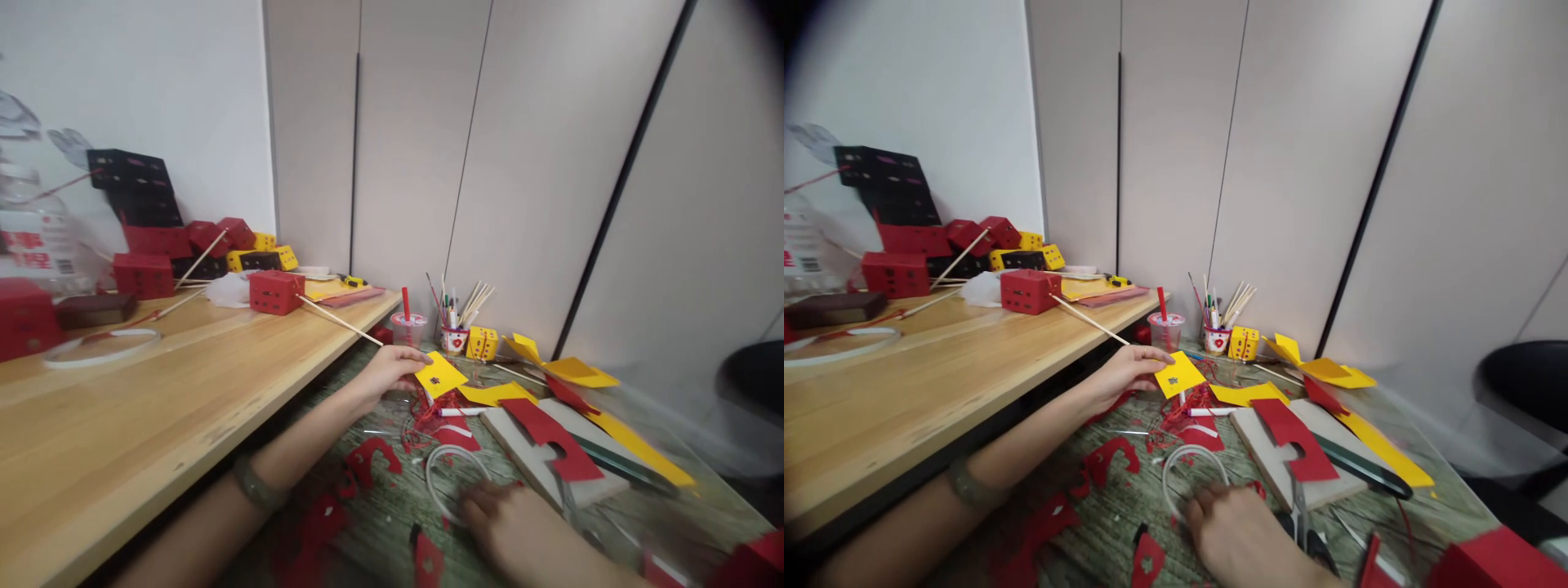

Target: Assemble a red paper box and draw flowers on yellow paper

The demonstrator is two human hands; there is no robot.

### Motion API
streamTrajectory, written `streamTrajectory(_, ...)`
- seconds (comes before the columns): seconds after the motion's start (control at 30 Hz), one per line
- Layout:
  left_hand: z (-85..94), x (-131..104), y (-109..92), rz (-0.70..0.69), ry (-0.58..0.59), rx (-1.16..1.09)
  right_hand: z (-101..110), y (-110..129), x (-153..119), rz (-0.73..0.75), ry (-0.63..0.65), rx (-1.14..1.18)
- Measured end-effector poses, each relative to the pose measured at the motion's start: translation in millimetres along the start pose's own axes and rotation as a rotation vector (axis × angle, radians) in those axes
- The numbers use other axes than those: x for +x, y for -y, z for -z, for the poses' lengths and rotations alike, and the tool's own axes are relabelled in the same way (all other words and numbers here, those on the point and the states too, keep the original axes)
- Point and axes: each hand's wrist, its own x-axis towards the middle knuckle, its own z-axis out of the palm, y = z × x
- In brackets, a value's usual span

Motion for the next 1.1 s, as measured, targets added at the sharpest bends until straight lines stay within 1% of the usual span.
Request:
streamTrajectory(0.07, 1.9, 1.2, 1.6, 0.005, -0.011, -0.001, 8.9, 1.0, -2.2, -0.004, 0.07, 0.02)
streamTrajectory(0.17, 4.3, 3.0, 3.6, 0.015, -0.031, -0.01, 36.5, 2.9, -4.1, -0.076, 0.153, 0.071)
streamTrajectory(0.27, 6.7, 4.2, 3.9, 0.012, -0.046, -0.034, 61.0, 7.0, -7.4, -0.199, 0.269, 0.235)
streamTrajectory(0.33, 8.2, 4.7, 3.6, 0.008, -0.052, -0.054, 67.1, 10.1, -10.6, -0.214, 0.339, 0.347)
streamTrajectory(0.4, 9.1, 5.0, 3.6, 0.005, -0.058, -0.07, 65.9, 10.8, -13.1, -0.165, 0.379, 0.426)
streamTrajectory(0.47, 9.4, 5.4, 4.1, 0.006, -0.068, -0.08, 61.2, 7.2, -13.9, -0.138, 0.357, 0.492)
streamTrajectory(0.53, 9.2, 5.8, 5.2, 0.012, -0.077, -0.083, 56.6, 0.8, -13.3, -0.182, 0.279, 0.543)
streamTrajectory(0.6, 8.7, 6.3, 6.6, 0.018, -0.078, -0.084, 53.5, -4.1, -12.9, -0.266, 0.203, 0.55)
streamTrajectory(0.67, 8.2, 6.6, 8.1, 0.019, -0.075, -0.082, 51.3, -3.6, -13.5, -0.29, 0.181, 0.531)
streamTrajectory(0.8, 7.1, 6.2, 10.2, 0.011, -0.063, -0.076, 45.4, 9.0, -17.6, -0.168, 0.272, 0.506)
streamTrajectory(0.87, 6.5, 6.1, 10.5, 0.012, -0.058, -0.074, 42.9, 11.6, -20.0, -0.154, 0.308, 0.54)
streamTrajectory(0.97, 6.1, 6.5, 10.6, 0.011, -0.048, -0.068, 45.0, 4.7, -22.9, -0.245, 0.294, 0.596)
streamTrajectory(1.1, 6.7, 7.2, 11.1, 0.005, -0.046, -0.057, 59.2, -13.6, -23.5, -0.345, 0.291, 0.567)
